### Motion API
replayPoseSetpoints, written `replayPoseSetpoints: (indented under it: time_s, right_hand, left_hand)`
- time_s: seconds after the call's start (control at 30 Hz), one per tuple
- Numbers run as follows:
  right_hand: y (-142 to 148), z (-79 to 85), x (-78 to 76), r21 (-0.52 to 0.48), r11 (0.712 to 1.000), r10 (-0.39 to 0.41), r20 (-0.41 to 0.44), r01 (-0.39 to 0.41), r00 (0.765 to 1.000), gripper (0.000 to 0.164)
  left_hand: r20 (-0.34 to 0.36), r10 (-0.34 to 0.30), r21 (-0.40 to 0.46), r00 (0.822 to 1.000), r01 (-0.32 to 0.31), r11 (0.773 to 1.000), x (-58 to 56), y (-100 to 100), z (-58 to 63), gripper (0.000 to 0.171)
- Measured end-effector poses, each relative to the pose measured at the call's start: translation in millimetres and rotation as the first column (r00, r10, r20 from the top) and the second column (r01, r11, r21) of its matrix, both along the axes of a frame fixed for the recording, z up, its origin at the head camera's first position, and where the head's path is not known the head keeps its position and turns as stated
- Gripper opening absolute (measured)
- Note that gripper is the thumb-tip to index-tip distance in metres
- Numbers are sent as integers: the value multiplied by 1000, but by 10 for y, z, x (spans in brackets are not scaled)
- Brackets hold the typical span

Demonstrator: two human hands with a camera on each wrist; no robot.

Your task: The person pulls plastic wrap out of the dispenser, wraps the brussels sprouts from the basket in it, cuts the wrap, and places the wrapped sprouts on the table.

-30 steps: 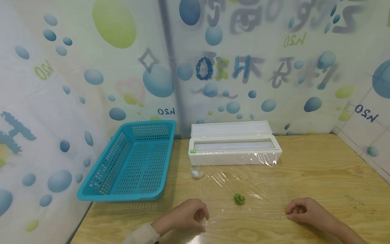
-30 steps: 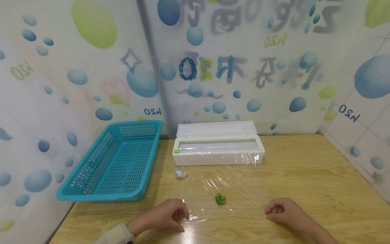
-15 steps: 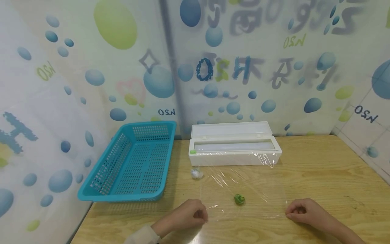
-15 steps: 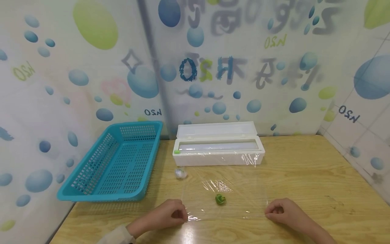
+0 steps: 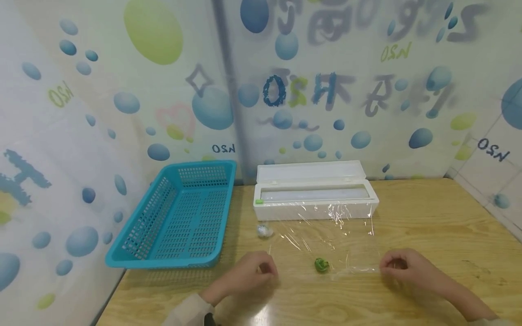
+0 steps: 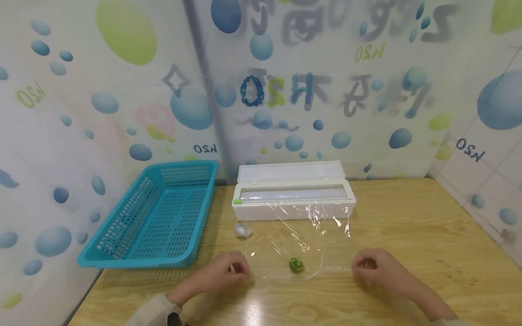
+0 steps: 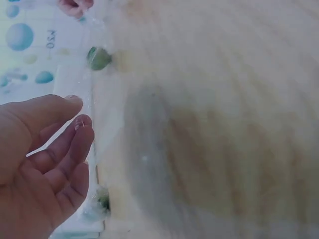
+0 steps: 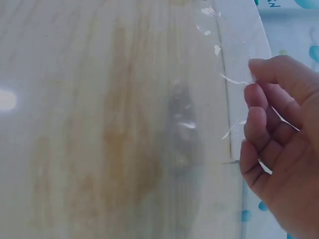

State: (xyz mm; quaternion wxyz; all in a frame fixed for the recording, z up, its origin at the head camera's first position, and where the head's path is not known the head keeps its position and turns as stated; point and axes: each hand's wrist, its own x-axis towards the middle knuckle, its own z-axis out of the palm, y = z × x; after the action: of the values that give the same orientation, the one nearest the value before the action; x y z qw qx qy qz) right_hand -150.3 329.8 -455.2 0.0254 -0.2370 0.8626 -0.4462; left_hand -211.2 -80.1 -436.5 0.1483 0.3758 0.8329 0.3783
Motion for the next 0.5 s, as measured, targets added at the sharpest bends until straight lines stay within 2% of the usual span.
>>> replayPoseSetpoints:
  time_s: [0.1,0.2,0.4,0.5]
  right_hand:
    - [-38,51,-45,10,998,-65,-47,66,997,9]
    - [-65,66,-84,14,990,-140,-81,141,987,9]
    - [-80,-8,-173,14,964,-267,-2,267,964,1]
    - [-85,-81,-223,10,952,-305,38,305,952,7]
  left_hand:
    - [46,55,27,997,-56,998,-68,5,34,6]
    - [60,111,51,992,-114,992,-147,19,33,4]
    - [49,222,93,974,-226,970,-255,85,-67,4]
    - [33,281,109,959,-283,953,-278,130,-140,5]
